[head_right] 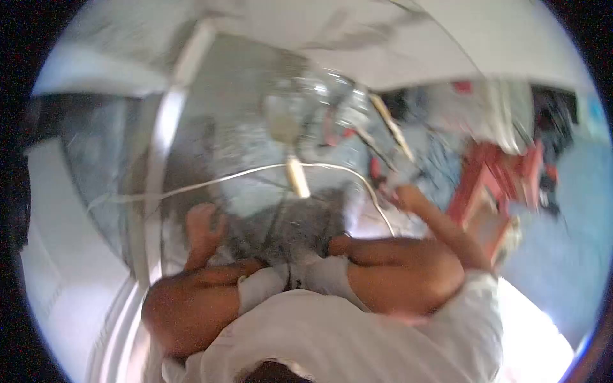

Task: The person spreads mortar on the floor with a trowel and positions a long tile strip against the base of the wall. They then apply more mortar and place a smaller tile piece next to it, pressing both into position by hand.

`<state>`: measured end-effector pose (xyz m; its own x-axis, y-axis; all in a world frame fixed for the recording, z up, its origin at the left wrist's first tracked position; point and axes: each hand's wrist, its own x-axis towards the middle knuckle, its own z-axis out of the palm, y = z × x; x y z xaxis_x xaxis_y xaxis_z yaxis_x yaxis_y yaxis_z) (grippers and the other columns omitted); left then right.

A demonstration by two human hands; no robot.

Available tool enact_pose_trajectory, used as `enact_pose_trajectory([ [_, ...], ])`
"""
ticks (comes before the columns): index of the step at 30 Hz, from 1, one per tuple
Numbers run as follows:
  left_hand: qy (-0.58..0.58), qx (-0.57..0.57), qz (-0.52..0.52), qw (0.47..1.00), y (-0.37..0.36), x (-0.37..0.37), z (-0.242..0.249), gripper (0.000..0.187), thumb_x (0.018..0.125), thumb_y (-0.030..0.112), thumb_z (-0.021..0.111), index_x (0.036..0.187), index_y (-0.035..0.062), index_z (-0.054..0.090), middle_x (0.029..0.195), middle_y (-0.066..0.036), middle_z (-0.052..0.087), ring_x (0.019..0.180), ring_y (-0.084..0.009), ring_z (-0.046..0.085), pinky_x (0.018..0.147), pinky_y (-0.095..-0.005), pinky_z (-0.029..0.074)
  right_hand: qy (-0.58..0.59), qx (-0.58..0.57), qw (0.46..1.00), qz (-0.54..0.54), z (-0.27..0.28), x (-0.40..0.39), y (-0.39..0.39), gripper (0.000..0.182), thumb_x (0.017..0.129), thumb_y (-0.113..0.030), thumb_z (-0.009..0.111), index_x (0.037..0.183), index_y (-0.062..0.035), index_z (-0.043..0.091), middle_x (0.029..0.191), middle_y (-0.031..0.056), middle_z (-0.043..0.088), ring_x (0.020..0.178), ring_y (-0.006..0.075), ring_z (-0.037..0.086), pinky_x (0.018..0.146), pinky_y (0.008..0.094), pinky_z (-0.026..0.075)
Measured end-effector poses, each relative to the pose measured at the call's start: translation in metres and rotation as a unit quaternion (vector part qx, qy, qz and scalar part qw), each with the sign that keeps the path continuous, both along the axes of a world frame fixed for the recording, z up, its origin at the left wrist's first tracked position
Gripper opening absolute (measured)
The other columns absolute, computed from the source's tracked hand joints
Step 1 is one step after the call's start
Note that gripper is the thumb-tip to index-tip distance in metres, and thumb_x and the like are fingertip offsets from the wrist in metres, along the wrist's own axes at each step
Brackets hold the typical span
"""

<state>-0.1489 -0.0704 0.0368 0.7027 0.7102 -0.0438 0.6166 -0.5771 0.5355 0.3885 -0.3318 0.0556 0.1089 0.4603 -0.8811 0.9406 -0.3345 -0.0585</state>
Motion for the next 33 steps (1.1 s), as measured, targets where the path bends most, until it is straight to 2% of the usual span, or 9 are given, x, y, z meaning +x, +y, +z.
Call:
enact_pose_trajectory([
  [2, -0.01, 0.004, 0.031, 0.999, -0.015, -0.009, -0.004, 0.037, 0.078, 0.021, 0.072, 0.109, 0.0039, 0.06, 0.114, -0.016, 0.058, 0.108, -0.036, 0.053, 0.096, -0.0483, 0.04, 0.085, 0.009, 0.992, -0.089, 0.025, -0.018, 0.009, 0.039, 0.086, -0.034, 0.059, 0.119, -0.0136, 0.063, 0.098, 0.0241, 0.066, 0.087, 0.0417, 0.063, 0.078, 0.049, 0.049],
  [4, -0.038, 0.019, 0.085, 0.996, -0.024, -0.012, -0.011, 0.037, 0.078, 0.021, 0.072, 0.108, 0.0033, 0.06, 0.114, -0.014, 0.058, 0.109, -0.0337, 0.054, 0.095, -0.0469, 0.042, 0.131, 0.147, 0.98, -0.029, 0.029, -0.01, 0.003, 0.038, 0.083, -0.023, 0.065, 0.12, -0.0121, 0.062, 0.098, 0.023, 0.066, 0.086, 0.0391, 0.065, 0.078, 0.045, 0.052],
  [9, -0.096, -0.037, 0.184, 0.978, -0.027, -0.003, -0.017, 0.037, 0.079, 0.02, 0.072, 0.109, 0.004, 0.058, 0.116, -0.016, 0.057, 0.112, -0.0351, 0.053, 0.097, -0.0466, 0.041, 0.111, 0.106, 0.985, -0.078, 0.085, 0.012, 0.085, 0.041, 0.084, -0.023, 0.069, 0.119, -0.0055, 0.061, 0.094, 0.0195, 0.069, 0.083, 0.0302, 0.069, 0.071, 0.0385, 0.054],
  [12, -0.227, -0.329, 0.316, 0.861, -0.016, 0.017, -0.018, 0.041, 0.085, 0.02, 0.069, 0.118, 0.0013, 0.054, 0.122, -0.016, 0.056, 0.117, -0.0326, 0.052, 0.1, -0.0443, 0.04, 0.054, 0.127, 0.99, 0.027, 0.094, 0.017, 0.153, 0.041, 0.086, -0.023, 0.067, 0.121, -0.0027, 0.059, 0.096, 0.0211, 0.069, 0.08, 0.0259, 0.069, 0.072, 0.0357, 0.054],
  [14, -0.557, -0.531, 0.261, 0.583, 0.001, 0.026, -0.052, 0.054, 0.091, 0.024, 0.063, 0.133, -0.0006, 0.04, 0.138, -0.019, 0.045, 0.128, -0.0307, 0.044, 0.108, -0.0428, 0.036, 0.08, 0.167, 0.983, 0.005, 0.097, 0.001, 0.202, 0.045, 0.088, -0.027, 0.065, 0.124, -0.0003, 0.056, 0.102, 0.0179, 0.068, 0.081, 0.021, 0.068, 0.074, 0.0334, 0.053],
  [15, -0.565, -0.529, 0.26, 0.577, 0.016, 0.034, -0.05, 0.054, 0.091, 0.024, 0.063, 0.133, -0.0006, 0.04, 0.138, -0.019, 0.045, 0.128, -0.0307, 0.044, 0.108, -0.0428, 0.036, 0.155, 0.179, 0.969, -0.077, 0.086, -0.001, 0.222, 0.048, 0.089, -0.029, 0.065, 0.126, 0.0006, 0.054, 0.104, 0.0152, 0.067, 0.083, 0.0199, 0.066, 0.075, 0.0329, 0.052],
  [17, -0.674, -0.606, 0.299, 0.298, 0.055, 0.051, -0.04, 0.064, 0.095, 0.027, 0.057, 0.142, -0.0005, 0.025, 0.149, -0.02, 0.029, 0.137, -0.0322, 0.033, 0.114, -0.0425, 0.028, 0.215, 0.18, 0.94, -0.193, 0.085, -0.033, 0.275, 0.052, 0.092, -0.033, 0.062, 0.129, 0.0014, 0.051, 0.108, 0.0113, 0.064, 0.089, 0.0197, 0.064, 0.076, 0.0322, 0.051],
  [24, -0.734, -0.513, 0.365, 0.256, 0.144, 0.088, -0.06, 0.083, 0.087, 0.04, 0.068, 0.145, 0.0033, 0.021, 0.156, -0.015, 0.013, 0.143, -0.032, 0.018, 0.116, -0.0455, 0.023, 0.354, 0.221, 0.809, -0.414, 0.051, -0.18, 0.428, 0.086, 0.092, -0.065, 0.041, 0.146, -0.0002, 0.024, 0.14, 0.0244, 0.04, 0.124, 0.0337, 0.047, 0.099, 0.0437, 0.041],
  [33, -0.743, -0.469, 0.439, 0.189, 0.163, 0.083, -0.064, 0.081, 0.082, 0.044, 0.073, 0.142, 0.0098, 0.03, 0.153, -0.01, 0.022, 0.141, -0.0297, 0.023, 0.114, -0.0512, 0.022, 0.425, 0.244, 0.596, -0.636, -0.035, -0.258, 0.529, 0.085, 0.093, -0.066, 0.032, 0.151, -0.0089, 0.008, 0.152, 0.0216, 0.016, 0.133, 0.0385, 0.033, 0.106, 0.0543, 0.033],
])
